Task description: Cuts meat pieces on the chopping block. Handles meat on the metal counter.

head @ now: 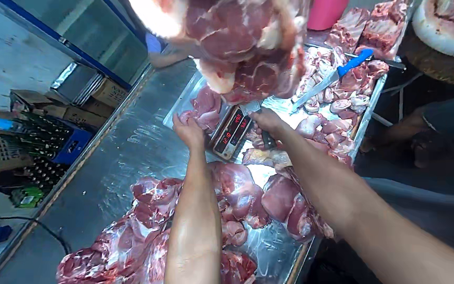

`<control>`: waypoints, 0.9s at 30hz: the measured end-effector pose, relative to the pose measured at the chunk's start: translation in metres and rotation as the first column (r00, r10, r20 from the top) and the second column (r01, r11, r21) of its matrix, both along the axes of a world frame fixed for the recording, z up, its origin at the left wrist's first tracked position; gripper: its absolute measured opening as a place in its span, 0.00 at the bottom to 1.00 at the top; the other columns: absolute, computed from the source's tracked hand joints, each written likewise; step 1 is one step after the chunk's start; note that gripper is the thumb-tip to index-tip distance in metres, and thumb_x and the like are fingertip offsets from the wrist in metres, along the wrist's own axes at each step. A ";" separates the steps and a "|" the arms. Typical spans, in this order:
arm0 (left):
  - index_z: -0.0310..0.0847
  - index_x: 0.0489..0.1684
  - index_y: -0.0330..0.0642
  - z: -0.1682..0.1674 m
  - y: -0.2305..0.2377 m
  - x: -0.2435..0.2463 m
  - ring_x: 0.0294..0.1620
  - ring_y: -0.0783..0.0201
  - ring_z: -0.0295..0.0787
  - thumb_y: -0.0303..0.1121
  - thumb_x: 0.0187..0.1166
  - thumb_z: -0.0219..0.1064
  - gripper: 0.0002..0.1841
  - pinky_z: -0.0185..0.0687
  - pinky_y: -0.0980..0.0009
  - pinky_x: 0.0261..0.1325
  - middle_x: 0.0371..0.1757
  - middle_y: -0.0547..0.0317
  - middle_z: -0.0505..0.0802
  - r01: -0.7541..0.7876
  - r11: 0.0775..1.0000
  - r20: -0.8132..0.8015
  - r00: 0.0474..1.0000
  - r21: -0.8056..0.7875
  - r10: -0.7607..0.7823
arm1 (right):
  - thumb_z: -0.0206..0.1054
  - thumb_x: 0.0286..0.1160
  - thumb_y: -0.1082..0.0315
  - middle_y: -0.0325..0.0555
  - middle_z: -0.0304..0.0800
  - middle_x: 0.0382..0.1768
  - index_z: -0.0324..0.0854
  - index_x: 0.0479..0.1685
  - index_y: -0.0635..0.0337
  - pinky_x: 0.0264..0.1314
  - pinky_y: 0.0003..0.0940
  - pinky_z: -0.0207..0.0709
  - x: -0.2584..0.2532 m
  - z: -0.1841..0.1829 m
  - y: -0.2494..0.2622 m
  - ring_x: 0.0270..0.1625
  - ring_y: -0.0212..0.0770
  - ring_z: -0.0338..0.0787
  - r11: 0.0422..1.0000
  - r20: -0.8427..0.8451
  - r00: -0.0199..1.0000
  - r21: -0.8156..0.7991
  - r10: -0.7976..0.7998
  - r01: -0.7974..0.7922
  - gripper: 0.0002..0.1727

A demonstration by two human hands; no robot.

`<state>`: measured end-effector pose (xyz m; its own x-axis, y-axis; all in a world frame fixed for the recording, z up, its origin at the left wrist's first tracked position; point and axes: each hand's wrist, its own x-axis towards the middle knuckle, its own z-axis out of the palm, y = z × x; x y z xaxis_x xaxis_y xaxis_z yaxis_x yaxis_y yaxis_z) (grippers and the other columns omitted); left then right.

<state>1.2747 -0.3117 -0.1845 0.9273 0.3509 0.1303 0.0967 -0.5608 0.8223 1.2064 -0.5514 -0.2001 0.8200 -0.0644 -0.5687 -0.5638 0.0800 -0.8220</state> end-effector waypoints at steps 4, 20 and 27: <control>0.52 0.93 0.42 -0.015 -0.002 0.016 0.81 0.56 0.76 0.42 0.86 0.62 0.37 0.72 0.56 0.83 0.83 0.45 0.77 -0.012 0.971 0.119 0.992 -0.238 0.042 | 0.61 0.88 0.49 0.40 0.72 0.18 0.71 0.59 0.60 0.16 0.35 0.79 0.030 0.002 0.010 0.13 0.36 0.75 0.949 -0.025 0.949 0.002 0.314 -0.314 0.22; 0.70 0.81 0.32 0.031 0.088 -0.289 0.76 0.56 0.80 0.31 0.78 0.71 0.30 0.76 0.59 0.79 0.77 0.42 0.82 -0.158 0.952 0.223 0.950 -0.261 0.219 | 0.71 0.75 0.55 0.51 0.91 0.42 0.78 0.68 0.54 0.46 0.56 0.87 -0.283 0.046 0.162 0.40 0.49 0.92 0.806 0.041 0.807 -0.095 0.589 -0.584 0.24; 0.63 0.86 0.34 0.049 0.173 -0.562 0.80 0.53 0.76 0.34 0.79 0.71 0.35 0.75 0.55 0.80 0.81 0.42 0.78 -0.478 0.821 0.059 0.852 -0.312 0.519 | 0.75 0.72 0.56 0.55 0.92 0.44 0.81 0.63 0.60 0.51 0.61 0.86 -0.485 0.071 0.226 0.46 0.53 0.93 0.592 0.049 0.590 -0.061 0.806 -0.804 0.24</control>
